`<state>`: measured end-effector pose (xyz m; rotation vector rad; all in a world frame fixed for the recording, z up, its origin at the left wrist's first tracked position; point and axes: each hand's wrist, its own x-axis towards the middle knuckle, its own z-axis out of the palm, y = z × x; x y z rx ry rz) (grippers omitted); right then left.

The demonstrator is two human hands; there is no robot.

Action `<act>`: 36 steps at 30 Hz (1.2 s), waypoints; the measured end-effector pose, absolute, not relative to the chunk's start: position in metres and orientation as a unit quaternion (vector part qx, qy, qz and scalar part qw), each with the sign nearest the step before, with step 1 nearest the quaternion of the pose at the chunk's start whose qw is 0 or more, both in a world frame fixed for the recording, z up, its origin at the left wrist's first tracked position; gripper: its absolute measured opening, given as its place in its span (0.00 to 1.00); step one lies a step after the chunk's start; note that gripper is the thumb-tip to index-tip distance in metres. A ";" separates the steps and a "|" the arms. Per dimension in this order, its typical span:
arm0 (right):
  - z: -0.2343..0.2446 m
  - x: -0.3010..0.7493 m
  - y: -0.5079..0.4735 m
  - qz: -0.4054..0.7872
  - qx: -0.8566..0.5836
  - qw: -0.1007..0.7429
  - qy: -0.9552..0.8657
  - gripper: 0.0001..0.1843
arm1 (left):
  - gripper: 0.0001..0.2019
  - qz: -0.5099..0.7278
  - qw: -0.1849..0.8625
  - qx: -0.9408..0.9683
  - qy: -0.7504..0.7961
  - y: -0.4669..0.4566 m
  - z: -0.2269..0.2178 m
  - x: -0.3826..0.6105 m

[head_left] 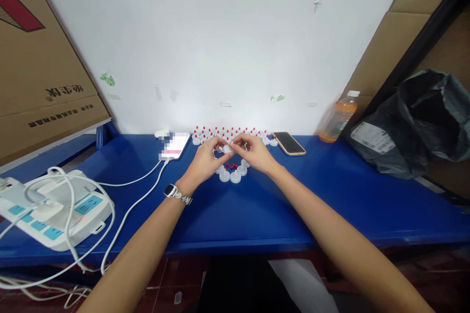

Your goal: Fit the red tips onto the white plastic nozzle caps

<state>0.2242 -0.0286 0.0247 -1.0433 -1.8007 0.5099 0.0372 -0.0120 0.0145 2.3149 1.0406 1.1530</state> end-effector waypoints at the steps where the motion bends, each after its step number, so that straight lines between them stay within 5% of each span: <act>1: 0.025 0.224 -0.028 0.211 -0.429 0.482 -0.735 0.11 | 0.15 0.408 0.172 0.816 0.371 -0.012 0.015 0.037; 7: 0.024 0.233 -0.018 0.170 -0.483 0.475 -0.715 0.09 | 0.15 0.420 0.156 0.806 0.387 -0.010 0.016 0.036; 19: 0.017 0.258 0.000 0.063 -0.616 0.300 -0.725 0.11 | 0.11 0.389 0.133 0.822 0.393 -0.010 0.014 0.034; 28: 0.045 0.240 -0.003 0.003 -0.702 0.059 -0.710 0.14 | 0.11 0.375 0.134 0.828 0.395 -0.012 0.014 0.035; 36: 0.070 0.219 0.031 0.145 -0.688 -0.145 -0.696 0.05 | 0.13 0.377 0.128 0.829 0.394 -0.010 0.015 0.033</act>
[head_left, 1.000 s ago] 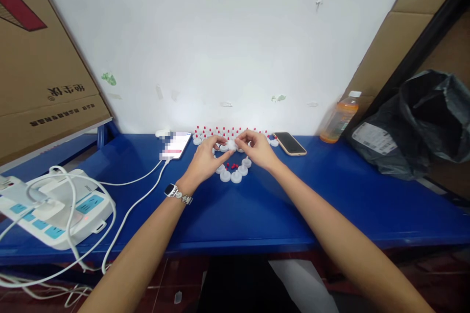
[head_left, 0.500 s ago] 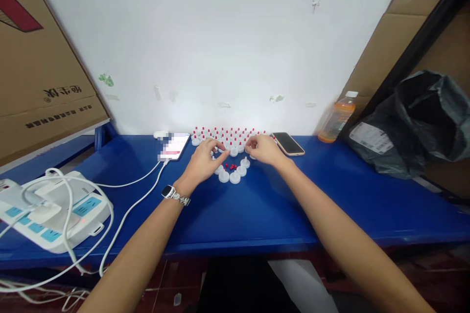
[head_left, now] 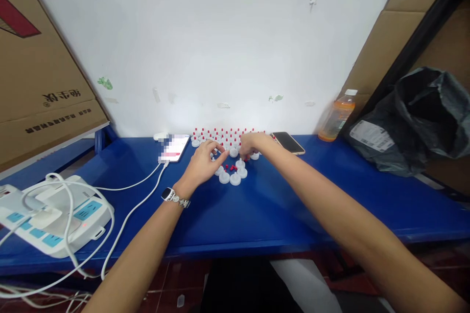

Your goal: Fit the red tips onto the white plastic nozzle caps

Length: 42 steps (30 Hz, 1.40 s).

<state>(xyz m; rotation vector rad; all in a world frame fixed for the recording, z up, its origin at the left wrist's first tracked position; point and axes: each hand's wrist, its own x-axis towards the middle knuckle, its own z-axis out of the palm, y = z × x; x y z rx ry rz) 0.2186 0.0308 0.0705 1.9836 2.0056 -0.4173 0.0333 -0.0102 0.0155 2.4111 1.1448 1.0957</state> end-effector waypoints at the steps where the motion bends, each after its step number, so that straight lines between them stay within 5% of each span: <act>1: 0.069 0.220 0.033 -0.168 0.684 0.152 0.694 0.05 | 0.12 0.378 0.129 0.827 0.395 -0.010 0.015 0.033; 7: 0.060 0.232 0.036 -0.215 0.673 0.134 0.695 0.04 | 0.11 0.376 0.129 0.826 0.399 -0.011 0.016 0.034; 14: 0.075 0.231 0.020 -0.214 0.603 -0.018 0.768 0.09 | 0.12 0.380 0.126 0.826 0.397 -0.009 0.015 0.032; 31: 0.053 0.263 -0.011 -0.199 0.583 -0.079 0.784 0.07 | 0.15 0.364 0.122 0.834 0.395 -0.007 0.014 0.033; 38: 0.050 0.241 0.005 -0.040 0.639 -0.141 0.755 0.16 | 0.13 0.366 0.121 0.834 0.395 -0.007 0.015 0.032; 42: 0.042 0.230 0.016 -0.042 0.629 -0.138 0.764 0.11 | 0.13 0.364 0.122 0.834 0.397 -0.007 0.015 0.030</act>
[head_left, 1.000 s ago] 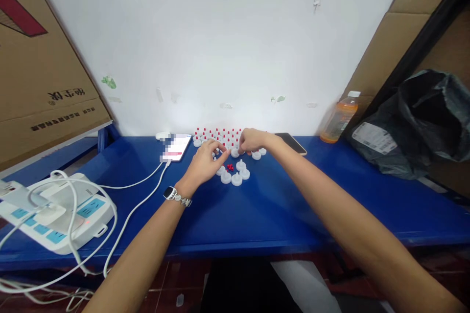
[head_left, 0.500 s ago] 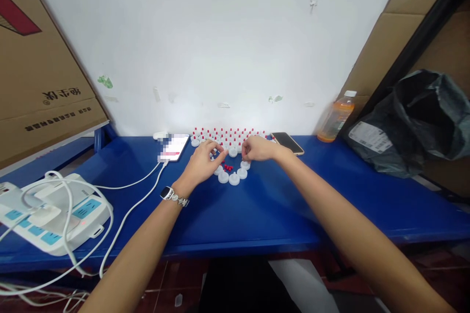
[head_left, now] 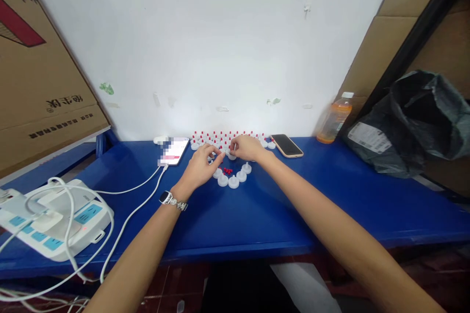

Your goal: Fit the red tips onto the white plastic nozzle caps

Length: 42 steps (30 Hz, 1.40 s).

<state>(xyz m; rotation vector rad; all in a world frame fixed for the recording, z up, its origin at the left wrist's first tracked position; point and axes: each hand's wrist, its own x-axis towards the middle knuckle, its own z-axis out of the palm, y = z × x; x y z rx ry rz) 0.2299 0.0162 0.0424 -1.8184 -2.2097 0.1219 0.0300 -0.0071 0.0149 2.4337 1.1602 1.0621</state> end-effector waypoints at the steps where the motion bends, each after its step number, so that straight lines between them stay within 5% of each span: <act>1: 0.041 0.231 0.017 0.046 -0.629 0.137 -0.764 0.08 | 0.13 0.364 0.122 0.832 0.400 -0.007 0.015 0.030; 13: 0.037 0.271 -0.009 0.028 -0.681 0.190 -0.706 0.14 | 0.14 0.362 0.128 0.833 0.398 -0.009 0.015 0.033; 20: 0.030 0.282 -0.012 0.028 -0.705 0.157 -0.691 0.06 | 0.14 0.355 0.130 0.835 0.400 -0.009 0.017 0.035; 25: 0.032 0.276 -0.013 0.077 -0.658 0.312 -0.681 0.04 | 0.12 0.366 0.134 0.844 0.369 -0.013 0.015 0.043; 30: 0.033 0.246 -0.020 0.300 -0.507 0.483 -0.648 0.13 | 0.20 0.403 0.131 0.840 0.339 -0.018 0.011 0.051; 33: 0.030 0.229 -0.025 0.359 -0.471 0.503 -0.630 0.19 | 0.18 0.393 0.152 0.842 0.335 -0.019 0.012 0.051; 39: 0.023 0.221 -0.028 0.248 -0.474 0.467 -0.704 0.23 | 0.19 0.409 0.160 0.843 0.311 -0.022 0.014 0.049; 42: 0.022 0.220 -0.029 0.292 -0.458 0.474 -0.693 0.27 | 0.20 0.419 0.144 0.847 0.295 -0.023 0.015 0.048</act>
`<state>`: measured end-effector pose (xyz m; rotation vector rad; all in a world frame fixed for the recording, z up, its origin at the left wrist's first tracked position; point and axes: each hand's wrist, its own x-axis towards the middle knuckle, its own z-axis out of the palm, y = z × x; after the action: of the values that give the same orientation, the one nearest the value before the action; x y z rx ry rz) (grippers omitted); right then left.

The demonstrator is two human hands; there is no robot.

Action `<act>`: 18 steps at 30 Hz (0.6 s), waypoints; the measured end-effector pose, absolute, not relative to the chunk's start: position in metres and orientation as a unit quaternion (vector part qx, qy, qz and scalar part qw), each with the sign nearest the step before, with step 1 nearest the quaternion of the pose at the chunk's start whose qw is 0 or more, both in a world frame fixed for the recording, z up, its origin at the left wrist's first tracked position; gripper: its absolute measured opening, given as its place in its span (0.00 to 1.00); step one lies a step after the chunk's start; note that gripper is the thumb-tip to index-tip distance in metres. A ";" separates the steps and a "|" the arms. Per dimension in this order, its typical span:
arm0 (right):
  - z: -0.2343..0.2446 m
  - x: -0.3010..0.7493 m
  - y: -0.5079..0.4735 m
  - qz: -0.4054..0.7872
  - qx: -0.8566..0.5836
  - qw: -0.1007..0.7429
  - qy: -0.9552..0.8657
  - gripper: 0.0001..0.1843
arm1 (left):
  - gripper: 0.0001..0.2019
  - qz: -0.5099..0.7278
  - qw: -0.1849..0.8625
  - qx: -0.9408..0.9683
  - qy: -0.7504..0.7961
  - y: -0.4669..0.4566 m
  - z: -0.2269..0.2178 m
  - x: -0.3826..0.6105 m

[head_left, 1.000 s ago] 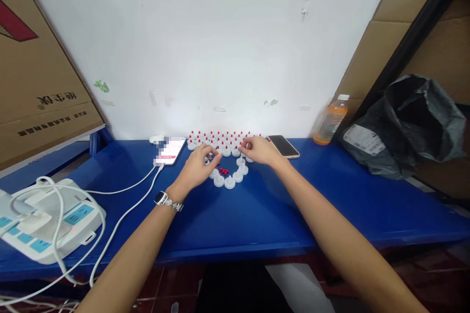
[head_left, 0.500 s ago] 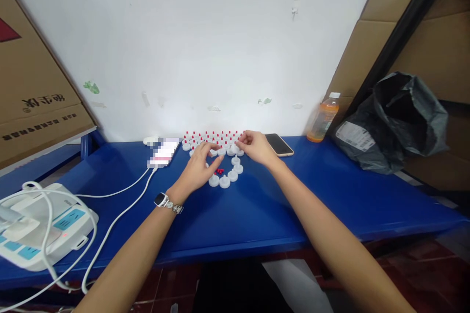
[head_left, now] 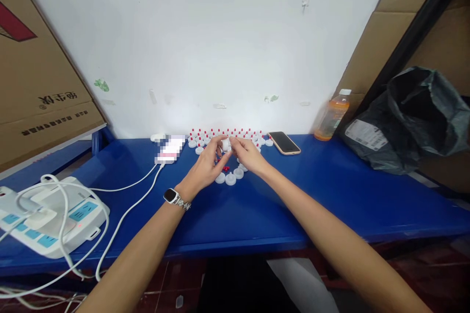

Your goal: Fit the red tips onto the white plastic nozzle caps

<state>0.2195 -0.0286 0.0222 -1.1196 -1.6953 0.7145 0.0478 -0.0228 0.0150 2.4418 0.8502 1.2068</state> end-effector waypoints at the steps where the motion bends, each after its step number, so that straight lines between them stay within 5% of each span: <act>1: 0.022 0.218 -0.029 0.324 -0.453 0.476 -0.681 0.28 | 0.19 0.418 0.138 0.850 0.288 -0.023 0.016 0.047; 5: 0.021 0.213 -0.030 0.391 -0.456 0.464 -0.651 0.30 | 0.16 0.415 0.133 0.854 0.283 -0.023 0.019 0.048; 8: 0.024 0.211 -0.032 0.294 -0.478 0.488 -0.669 0.30 | 0.13 0.437 0.172 0.819 0.328 -0.024 0.021 0.055; 13: 0.033 0.221 -0.035 0.138 -0.507 0.508 -0.682 0.26 | 0.23 0.484 0.327 0.724 0.367 -0.014 0.021 0.053; 18: 0.027 0.236 -0.029 0.117 -0.507 0.372 -0.769 0.24 | 0.18 0.457 0.251 0.764 0.380 -0.004 0.017 0.038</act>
<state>0.2360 -0.0292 0.0271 -1.2989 -1.9696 0.3002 0.0380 -0.0035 0.0170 2.0795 1.0349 1.2434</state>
